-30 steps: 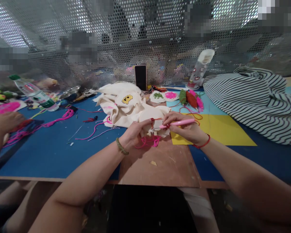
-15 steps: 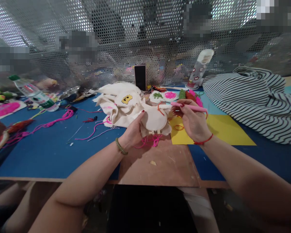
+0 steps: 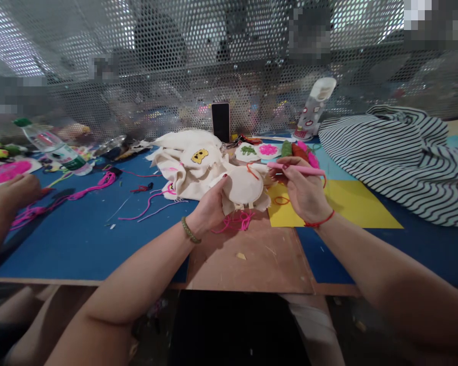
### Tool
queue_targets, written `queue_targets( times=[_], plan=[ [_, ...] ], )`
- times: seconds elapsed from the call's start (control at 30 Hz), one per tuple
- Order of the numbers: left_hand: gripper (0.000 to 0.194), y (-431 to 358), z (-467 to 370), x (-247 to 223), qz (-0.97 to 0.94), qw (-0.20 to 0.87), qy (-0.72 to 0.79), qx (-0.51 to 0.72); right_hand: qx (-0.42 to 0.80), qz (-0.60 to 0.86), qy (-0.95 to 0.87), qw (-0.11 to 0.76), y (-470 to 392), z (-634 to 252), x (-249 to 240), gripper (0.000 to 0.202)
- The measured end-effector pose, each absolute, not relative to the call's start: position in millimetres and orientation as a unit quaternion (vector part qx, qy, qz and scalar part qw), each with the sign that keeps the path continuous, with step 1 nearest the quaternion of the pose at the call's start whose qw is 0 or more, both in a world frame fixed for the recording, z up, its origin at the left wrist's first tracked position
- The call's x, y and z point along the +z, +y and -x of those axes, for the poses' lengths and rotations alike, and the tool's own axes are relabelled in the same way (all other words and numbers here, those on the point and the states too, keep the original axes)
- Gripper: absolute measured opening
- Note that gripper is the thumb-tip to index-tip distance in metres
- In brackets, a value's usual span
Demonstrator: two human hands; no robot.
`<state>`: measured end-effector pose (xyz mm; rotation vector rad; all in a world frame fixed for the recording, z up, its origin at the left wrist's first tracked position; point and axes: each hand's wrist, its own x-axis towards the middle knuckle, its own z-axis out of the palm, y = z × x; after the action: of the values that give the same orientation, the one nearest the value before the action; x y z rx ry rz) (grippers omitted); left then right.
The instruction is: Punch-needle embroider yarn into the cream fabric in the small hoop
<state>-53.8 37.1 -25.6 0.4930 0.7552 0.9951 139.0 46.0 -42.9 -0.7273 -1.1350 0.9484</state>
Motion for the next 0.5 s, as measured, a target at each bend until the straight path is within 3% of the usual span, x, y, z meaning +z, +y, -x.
queue_targets(
  times=[0.3, 0.5],
  plan=[
    [0.035, 38.7, 55.4, -28.0, -0.230, 0.781, 0.358, 0.457, 0.378, 0.317, -0.521, 0.697, 47.3, -140.5, -40.6, 0.027],
    [0.038, 39.1, 55.9, -28.7, -0.218, 0.789, 0.351, 0.454, 0.383, 0.337, -0.562, 0.651, 43.2, -138.8, -44.1, 0.022]
  ],
)
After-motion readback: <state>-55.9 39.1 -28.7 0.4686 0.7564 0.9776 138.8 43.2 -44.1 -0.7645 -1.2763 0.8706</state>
